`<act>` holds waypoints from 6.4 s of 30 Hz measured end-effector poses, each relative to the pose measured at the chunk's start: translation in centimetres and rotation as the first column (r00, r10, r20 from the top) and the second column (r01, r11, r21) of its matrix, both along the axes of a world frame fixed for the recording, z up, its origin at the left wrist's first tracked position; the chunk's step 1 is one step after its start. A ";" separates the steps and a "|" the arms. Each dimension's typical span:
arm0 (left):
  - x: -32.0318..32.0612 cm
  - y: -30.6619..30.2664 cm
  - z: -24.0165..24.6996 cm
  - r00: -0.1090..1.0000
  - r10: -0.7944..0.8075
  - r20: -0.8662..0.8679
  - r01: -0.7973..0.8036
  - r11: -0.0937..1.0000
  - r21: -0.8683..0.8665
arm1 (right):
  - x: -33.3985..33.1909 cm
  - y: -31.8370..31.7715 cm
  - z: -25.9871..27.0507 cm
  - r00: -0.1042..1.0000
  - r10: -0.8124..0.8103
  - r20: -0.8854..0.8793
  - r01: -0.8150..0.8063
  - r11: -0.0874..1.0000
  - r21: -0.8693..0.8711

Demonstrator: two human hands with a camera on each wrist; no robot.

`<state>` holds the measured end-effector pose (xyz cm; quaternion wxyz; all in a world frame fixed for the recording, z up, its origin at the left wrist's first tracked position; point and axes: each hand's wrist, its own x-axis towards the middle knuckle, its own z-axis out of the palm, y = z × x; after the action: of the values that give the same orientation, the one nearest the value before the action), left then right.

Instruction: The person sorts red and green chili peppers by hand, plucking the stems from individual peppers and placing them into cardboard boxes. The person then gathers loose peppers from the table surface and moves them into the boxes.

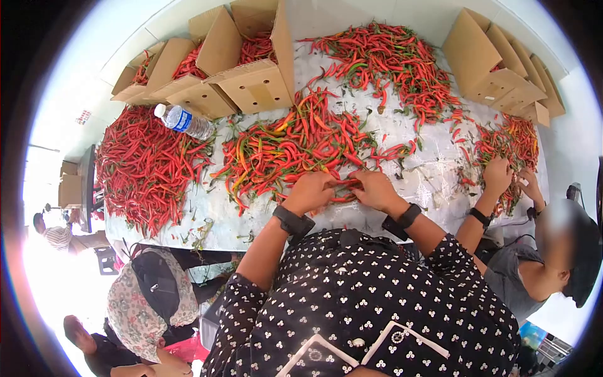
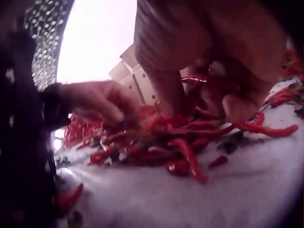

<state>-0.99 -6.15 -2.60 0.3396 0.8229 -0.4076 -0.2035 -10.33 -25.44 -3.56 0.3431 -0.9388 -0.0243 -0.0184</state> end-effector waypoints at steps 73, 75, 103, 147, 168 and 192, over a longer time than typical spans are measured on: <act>1.0 -1.5 4.1 0.962 0.180 -0.204 -0.210 0.968 -0.138 | 4.1 0.6 1.3 0.850 0.082 -0.520 0.520 0.033 0.854; 0.6 -1.4 4.2 0.962 0.170 -0.213 -0.204 0.968 -0.147 | 4.5 0.9 1.1 0.885 -0.006 -0.466 0.461 0.163 0.873; 2.6 0.3 3.3 0.929 0.304 -0.210 -0.321 0.945 -0.054 | 3.9 1.9 3.3 0.861 0.053 -0.506 0.503 0.048 0.863; -0.7 -1.6 5.8 0.936 0.018 0.352 0.061 0.975 -0.213 | 2.7 1.7 1.2 0.835 0.040 -0.549 0.551 -0.072 0.831; 4.2 -3.7 0.9 0.975 0.222 0.020 -0.218 0.968 -0.126 | -2.1 -4.5 -0.6 0.918 -0.034 -0.394 0.157 0.946 0.283; 1.7 3.7 4.5 0.365 0.088 -0.927 -0.572 0.807 -0.149 | 4.3 2.9 5.8 0.922 0.128 -0.365 0.220 0.601 0.768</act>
<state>0.75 -2.43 1.91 0.7153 0.5525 -0.0215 -0.4273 -6.05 -22.49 2.23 0.7222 -0.6711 0.0788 0.1479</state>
